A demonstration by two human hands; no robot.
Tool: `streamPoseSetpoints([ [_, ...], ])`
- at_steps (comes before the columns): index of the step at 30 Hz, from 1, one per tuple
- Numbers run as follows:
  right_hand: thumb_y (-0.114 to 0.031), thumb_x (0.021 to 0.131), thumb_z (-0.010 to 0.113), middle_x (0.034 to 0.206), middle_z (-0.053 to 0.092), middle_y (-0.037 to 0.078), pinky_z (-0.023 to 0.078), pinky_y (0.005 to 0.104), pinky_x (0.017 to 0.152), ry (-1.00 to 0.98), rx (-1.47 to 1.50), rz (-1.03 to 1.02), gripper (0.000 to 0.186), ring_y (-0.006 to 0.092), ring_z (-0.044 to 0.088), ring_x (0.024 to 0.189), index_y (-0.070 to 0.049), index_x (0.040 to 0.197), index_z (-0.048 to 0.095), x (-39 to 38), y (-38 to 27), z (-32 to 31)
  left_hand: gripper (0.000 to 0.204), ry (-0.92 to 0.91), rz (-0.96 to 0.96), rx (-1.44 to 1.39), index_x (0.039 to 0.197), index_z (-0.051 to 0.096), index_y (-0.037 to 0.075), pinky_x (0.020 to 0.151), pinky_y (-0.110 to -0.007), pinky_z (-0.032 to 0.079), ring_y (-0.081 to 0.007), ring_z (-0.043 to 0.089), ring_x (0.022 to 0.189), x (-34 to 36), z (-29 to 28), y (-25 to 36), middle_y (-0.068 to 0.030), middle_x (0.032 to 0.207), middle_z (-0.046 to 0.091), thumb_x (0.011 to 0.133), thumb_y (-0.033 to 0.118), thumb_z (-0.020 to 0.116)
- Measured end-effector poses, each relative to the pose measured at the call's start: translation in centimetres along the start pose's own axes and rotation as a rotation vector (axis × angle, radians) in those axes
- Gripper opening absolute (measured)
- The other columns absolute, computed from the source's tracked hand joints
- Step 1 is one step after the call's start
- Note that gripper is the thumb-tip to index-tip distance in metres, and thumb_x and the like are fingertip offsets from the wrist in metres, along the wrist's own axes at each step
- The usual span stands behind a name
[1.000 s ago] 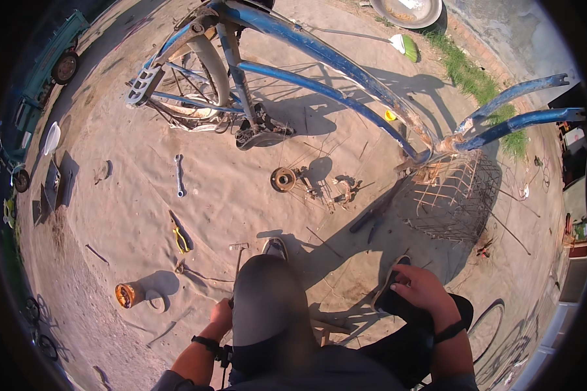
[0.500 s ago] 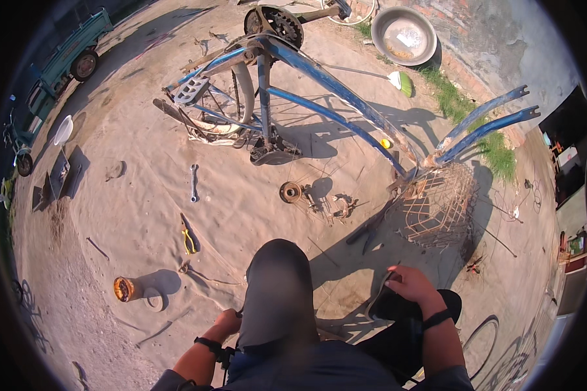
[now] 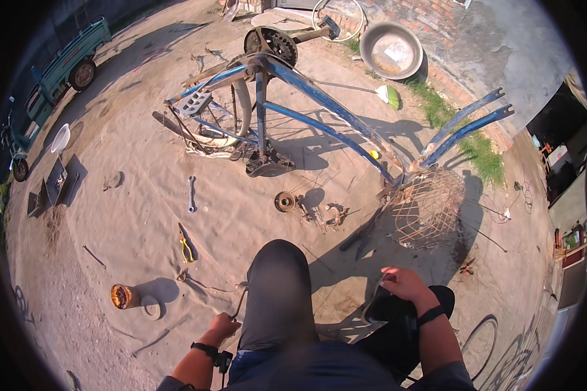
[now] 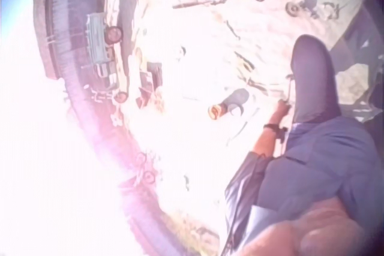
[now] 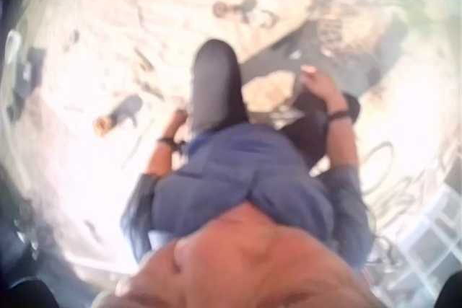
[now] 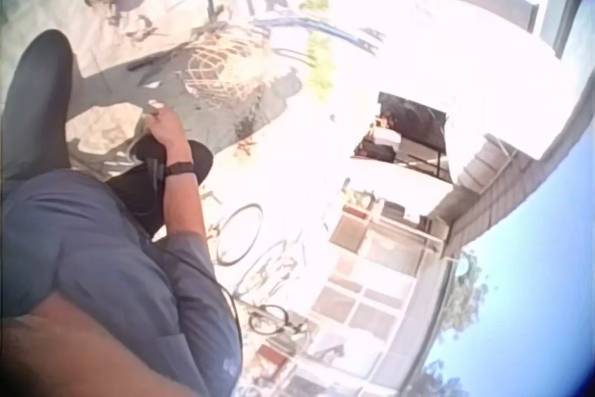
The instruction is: The person walks from an indoor area to an outdoor yard and uses a screwdriver to tighten screws on a bicycle basket attached to the handlebars. The person also picks up and sets down a bicycle handlebar assembly and a metal rod during the process.
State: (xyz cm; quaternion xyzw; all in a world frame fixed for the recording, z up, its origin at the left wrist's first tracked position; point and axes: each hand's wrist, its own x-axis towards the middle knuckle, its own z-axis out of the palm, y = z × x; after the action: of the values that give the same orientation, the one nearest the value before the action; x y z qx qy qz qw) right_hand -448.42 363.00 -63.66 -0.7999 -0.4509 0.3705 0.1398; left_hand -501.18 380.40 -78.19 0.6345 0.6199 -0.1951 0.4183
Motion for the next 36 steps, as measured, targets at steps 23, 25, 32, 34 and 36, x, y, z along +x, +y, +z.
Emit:
streamPoseSetpoints([
  [23,-0.013,0.09,0.07,0.092,0.07,0.009,0.054,0.0303,0.076,0.576,0.531,0.202,0.036,0.016,0.068,0.083,0.002,0.122,0.064,-7.5,9.5,-6.2,0.063,0.008,-0.001,-0.098,0.124,0.061,-0.001,0.081,-0.037,0.058,-0.0264,0.074,0.086,-0.5,0.1,-0.3,-0.0174,0.099,0.074,0.073,0.032,0.08],
  [25,-0.013,0.09,0.069,0.09,0.071,0.009,0.054,0.0298,0.075,0.575,0.513,0.191,0.035,0.0157,0.068,0.08,0.003,0.121,0.064,-7.5,9.2,-6.2,0.065,-0.018,-0.018,-0.139,0.125,0.061,-0.001,0.081,-0.037,0.058,-0.0263,0.074,0.087,-0.5,-0.1,-0.1,-0.0179,0.1,0.074,0.073,0.032,0.08],
  [32,-0.013,0.09,0.069,0.089,0.071,0.009,0.054,0.0293,0.075,0.558,0.467,0.192,0.034,0.0153,0.067,0.081,0.003,0.12,0.065,-7.6,8.8,-6.4,0.068,-0.017,-0.022,-0.124,0.128,0.06,-0.002,0.086,-0.037,0.057,-0.0278,0.073,0.094,-0.6,-0.3,0.6,-0.0184,0.108,0.073,0.072,0.032,0.08],
  [34,-0.014,0.09,0.069,0.089,0.071,0.009,0.053,0.0292,0.075,0.558,0.461,0.198,0.034,0.015,0.067,0.081,0.003,0.12,0.065,-7.5,8.8,-6.3,0.069,0.013,0.015,-0.068,0.128,0.06,-0.001,0.088,-0.037,0.056,-0.0285,0.072,0.099,0.1,0.2,-0.3,-0.0184,0.11,0.073,0.072,0.032,0.081],
  [36,-0.014,0.09,0.069,0.089,0.07,0.008,0.053,0.0291,0.075,0.554,0.465,0.194,0.034,0.0147,0.067,0.08,0.003,0.12,0.065,-7.5,8.8,-6.2,0.071,0.015,0.025,-0.064,0.129,0.06,-0.001,0.091,-0.037,0.055,-0.029,0.071,0.103,0.2,0.3,-0.4,-0.0186,0.112,0.072,0.071,0.033,0.081],
])
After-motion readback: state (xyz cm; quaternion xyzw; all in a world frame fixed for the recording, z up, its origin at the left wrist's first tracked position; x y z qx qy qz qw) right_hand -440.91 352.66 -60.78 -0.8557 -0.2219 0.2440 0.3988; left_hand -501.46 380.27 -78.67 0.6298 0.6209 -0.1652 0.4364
